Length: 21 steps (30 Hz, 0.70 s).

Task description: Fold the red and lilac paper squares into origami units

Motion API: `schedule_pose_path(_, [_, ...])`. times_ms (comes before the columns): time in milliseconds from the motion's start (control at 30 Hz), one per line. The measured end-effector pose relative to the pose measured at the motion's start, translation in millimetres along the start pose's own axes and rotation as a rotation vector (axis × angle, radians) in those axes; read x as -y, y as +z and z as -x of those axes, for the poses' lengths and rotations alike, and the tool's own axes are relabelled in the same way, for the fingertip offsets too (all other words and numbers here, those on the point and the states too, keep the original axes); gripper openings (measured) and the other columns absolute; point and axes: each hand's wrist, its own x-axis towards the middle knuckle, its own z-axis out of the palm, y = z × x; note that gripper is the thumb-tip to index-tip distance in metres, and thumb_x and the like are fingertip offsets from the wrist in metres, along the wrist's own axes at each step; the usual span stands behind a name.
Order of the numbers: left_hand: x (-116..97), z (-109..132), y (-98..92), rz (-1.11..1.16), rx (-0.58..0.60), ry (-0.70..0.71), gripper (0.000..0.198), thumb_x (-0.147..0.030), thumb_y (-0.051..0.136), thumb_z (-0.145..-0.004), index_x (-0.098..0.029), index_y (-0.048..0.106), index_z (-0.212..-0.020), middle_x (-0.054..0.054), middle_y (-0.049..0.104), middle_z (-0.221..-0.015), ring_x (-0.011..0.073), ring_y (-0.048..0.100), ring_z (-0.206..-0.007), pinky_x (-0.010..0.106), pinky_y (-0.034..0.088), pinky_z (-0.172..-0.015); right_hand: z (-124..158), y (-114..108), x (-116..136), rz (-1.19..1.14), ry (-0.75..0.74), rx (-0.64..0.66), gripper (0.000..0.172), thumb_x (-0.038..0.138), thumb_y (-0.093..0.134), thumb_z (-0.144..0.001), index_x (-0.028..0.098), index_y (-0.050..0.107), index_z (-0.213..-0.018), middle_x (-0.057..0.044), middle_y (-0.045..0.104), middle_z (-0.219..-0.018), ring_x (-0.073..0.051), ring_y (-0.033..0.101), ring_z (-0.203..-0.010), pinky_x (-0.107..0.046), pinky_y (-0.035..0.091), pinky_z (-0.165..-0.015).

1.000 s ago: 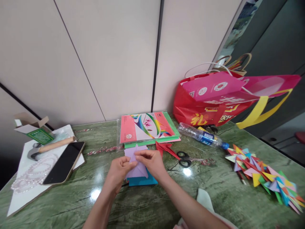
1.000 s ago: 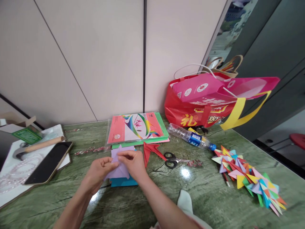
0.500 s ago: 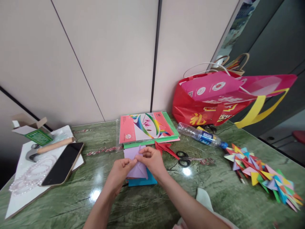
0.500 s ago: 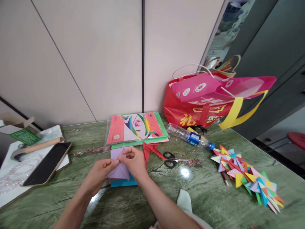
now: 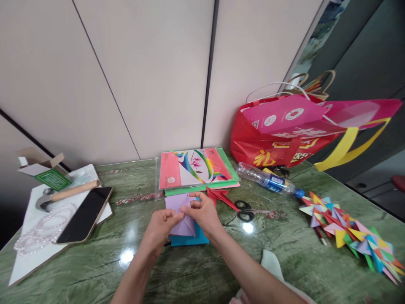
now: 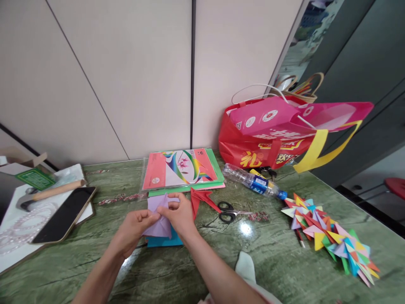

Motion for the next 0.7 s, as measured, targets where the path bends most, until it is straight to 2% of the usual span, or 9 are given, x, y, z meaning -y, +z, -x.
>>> schedule_pose_path(200, [0.2, -0.1, 0.1, 0.002, -0.009, 0.009, 0.034, -0.042, 0.072, -0.053, -0.012, 0.056, -0.051, -0.003, 0.05, -0.043, 0.0072, 0.038, -0.04, 0.019, 0.024, -0.042, 0.4, -0.3, 0.6, -0.021, 0.014, 0.017, 0.05, 0.024, 0.077, -0.046, 0.017, 0.049, -0.088, 0.003, 0.064, -0.058, -0.013, 0.059, -0.05, -0.022, 0.044, -0.048])
schedule_pose_path(367, [0.0, 0.3, 0.5, 0.004, -0.006, 0.043, 0.035, -0.043, 0.071, -0.054, -0.012, 0.056, -0.05, -0.004, 0.048, -0.043, 0.007, 0.037, -0.04, 0.019, 0.024, -0.042, 0.4, 0.3, 1.9, 0.016, -0.029, 0.002, 0.044, 0.027, 0.077, -0.046, 0.016, 0.054, -0.082, 0.003, 0.063, -0.057, -0.011, 0.055, -0.046, -0.02, 0.041, -0.045])
schedule_pose_path(533, [1.9, -1.4, -2.6, 0.056, -0.003, 0.045, 0.034, -0.043, 0.07, -0.056, -0.012, 0.056, -0.051, -0.004, 0.048, -0.041, 0.0065, 0.036, -0.039, 0.019, 0.024, -0.041, -1.1, 0.5, 3.0, 0.058, -0.085, -0.013, 0.029, 0.029, 0.07, -0.058, 0.017, 0.056, -0.08, 0.004, 0.061, -0.057, -0.009, 0.05, -0.045, -0.019, 0.036, -0.043])
schedule_pose_path(700, [1.8, -2.6, -6.2, 0.091, -0.026, 0.043, 0.033, -0.04, 0.072, -0.055, -0.012, 0.056, -0.05, -0.003, 0.05, -0.042, 0.0066, 0.039, -0.04, 0.018, 0.027, -0.041, -2.4, -1.3, 3.8, 0.129, -0.159, 0.07, 0.011, 0.02, 0.069, -0.055, 0.016, 0.063, -0.063, 0.001, 0.063, -0.06, -0.012, 0.055, -0.055, -0.022, 0.041, -0.053])
